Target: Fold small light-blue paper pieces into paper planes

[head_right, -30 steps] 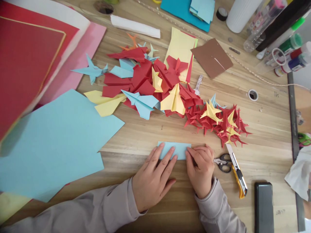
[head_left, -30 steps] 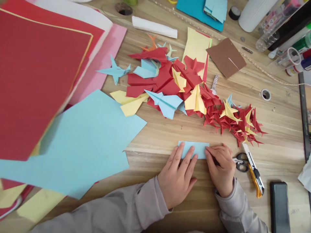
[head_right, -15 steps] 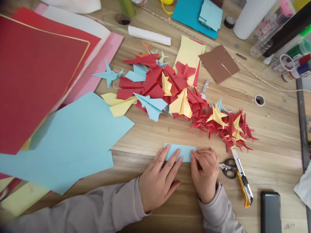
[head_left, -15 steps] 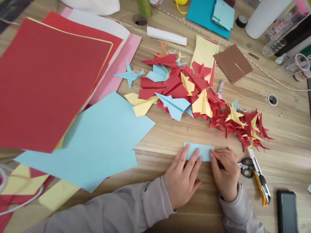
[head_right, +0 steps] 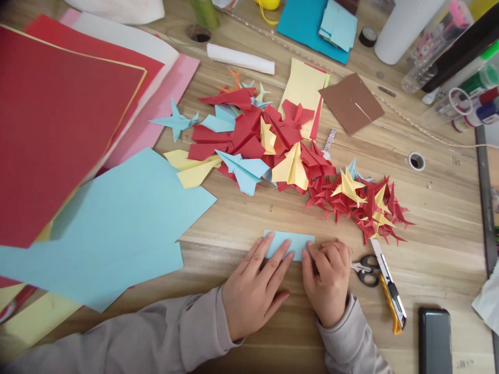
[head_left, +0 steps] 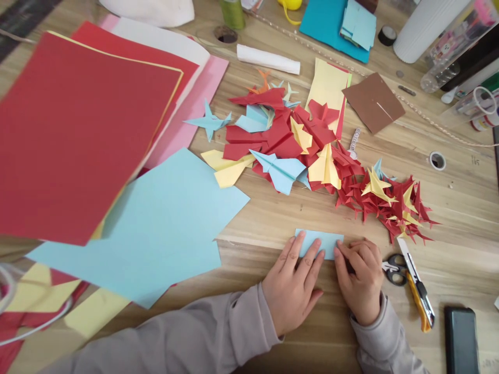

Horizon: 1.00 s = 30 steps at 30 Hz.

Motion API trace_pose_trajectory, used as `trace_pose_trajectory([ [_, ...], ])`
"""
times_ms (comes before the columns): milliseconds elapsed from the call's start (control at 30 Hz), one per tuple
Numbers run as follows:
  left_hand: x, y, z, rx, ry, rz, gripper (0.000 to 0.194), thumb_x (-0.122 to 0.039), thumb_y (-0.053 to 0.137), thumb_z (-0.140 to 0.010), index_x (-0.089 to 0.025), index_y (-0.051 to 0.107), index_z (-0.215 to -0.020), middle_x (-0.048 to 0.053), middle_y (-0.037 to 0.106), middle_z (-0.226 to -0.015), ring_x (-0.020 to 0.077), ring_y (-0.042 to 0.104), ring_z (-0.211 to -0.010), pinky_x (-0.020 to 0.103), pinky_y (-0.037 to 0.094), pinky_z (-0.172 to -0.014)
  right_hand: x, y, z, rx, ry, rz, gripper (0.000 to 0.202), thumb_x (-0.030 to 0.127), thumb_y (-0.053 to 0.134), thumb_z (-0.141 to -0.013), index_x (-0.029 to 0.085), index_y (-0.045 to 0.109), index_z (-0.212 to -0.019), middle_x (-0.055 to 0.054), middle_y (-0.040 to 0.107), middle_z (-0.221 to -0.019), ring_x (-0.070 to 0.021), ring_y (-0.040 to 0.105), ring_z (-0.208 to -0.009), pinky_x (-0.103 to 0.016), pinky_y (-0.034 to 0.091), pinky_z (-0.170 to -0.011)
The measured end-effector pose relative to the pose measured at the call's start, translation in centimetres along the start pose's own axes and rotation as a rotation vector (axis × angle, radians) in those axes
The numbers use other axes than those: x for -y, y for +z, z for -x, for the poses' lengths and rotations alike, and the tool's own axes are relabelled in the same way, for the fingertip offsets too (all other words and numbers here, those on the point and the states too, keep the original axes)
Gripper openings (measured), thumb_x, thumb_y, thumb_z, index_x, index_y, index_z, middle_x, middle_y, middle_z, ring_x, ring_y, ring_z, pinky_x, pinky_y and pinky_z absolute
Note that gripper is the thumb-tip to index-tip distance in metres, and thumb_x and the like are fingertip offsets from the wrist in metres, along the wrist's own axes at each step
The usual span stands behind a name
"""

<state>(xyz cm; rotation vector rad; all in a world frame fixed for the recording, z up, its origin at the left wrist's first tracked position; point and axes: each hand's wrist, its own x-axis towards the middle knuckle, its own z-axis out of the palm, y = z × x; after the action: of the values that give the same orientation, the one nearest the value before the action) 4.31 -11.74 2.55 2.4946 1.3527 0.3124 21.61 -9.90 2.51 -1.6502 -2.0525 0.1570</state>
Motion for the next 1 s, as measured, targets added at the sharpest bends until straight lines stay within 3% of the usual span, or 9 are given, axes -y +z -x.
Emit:
trace_pose_trajectory([
  [100, 0.0, 0.0, 0.0, 0.015, 0.006, -0.016, 0.056, -0.044, 0.042, -0.083, -0.012, 0.044, -0.130, 0.010, 0.028, -0.146, 0.0393, 0.014, -0.135, 0.055, 0.023, -0.106, 0.4, -0.3, -0.1, 0.030, -0.023, 0.108, 0.017, 0.022, 0.063, -0.076, 0.020, 0.067, -0.092, -0.005, 0.057, -0.073, -0.0210, 0.053, -0.081, -0.042, 0.043, -0.078],
  [267, 0.1, 0.0, 0.1, 0.046, 0.022, -0.053, 0.058, -0.044, 0.042, -0.084, -0.013, 0.041, -0.132, 0.010, 0.022, -0.148, 0.0390, 0.014, -0.135, 0.055, 0.022, -0.106, 1.5, -0.8, -0.1, 0.034, -0.110, 0.291, 0.021, 0.025, 0.063, -0.076, 0.021, 0.065, -0.097, -0.010, 0.061, -0.108, -0.0284, 0.052, -0.103, -0.050, 0.032, -0.093],
  [567, 0.2, -0.2, 0.0, 0.059, 0.019, -0.062, 0.058, -0.048, 0.041, -0.084, -0.015, 0.042, -0.132, 0.009, 0.024, -0.147, 0.0372, 0.014, -0.135, 0.052, 0.022, -0.106, 2.2, -1.0, -0.1, 0.100, -0.126, 0.334, 0.020, 0.023, 0.058, -0.081, 0.023, 0.062, -0.100, -0.004, 0.068, -0.101, -0.0263, 0.057, -0.102, -0.051, 0.018, -0.102],
  [833, 0.5, 0.0, 0.1, 0.021, 0.034, -0.056, 0.059, -0.048, 0.041, -0.083, -0.014, 0.043, -0.131, 0.010, 0.028, -0.146, 0.0319, 0.017, -0.136, 0.047, 0.016, -0.110, 2.3, -1.1, -0.2, 0.110, -0.125, 0.342, 0.018, 0.022, 0.056, -0.082, 0.022, 0.062, -0.099, -0.004, 0.068, -0.100, -0.0245, 0.059, -0.100, -0.051, 0.018, -0.104],
  [1000, 0.5, -0.1, 0.1, 0.026, 0.021, -0.055, 0.060, -0.051, 0.042, -0.082, -0.017, 0.044, -0.131, 0.008, 0.026, -0.147, 0.0371, 0.013, -0.135, 0.051, 0.017, -0.107, 2.3, -1.1, -0.2, 0.128, -0.123, 0.347, 0.017, 0.021, 0.056, -0.082, 0.020, 0.061, -0.098, -0.004, 0.068, -0.101, -0.0238, 0.059, -0.099, -0.050, 0.019, -0.104],
])
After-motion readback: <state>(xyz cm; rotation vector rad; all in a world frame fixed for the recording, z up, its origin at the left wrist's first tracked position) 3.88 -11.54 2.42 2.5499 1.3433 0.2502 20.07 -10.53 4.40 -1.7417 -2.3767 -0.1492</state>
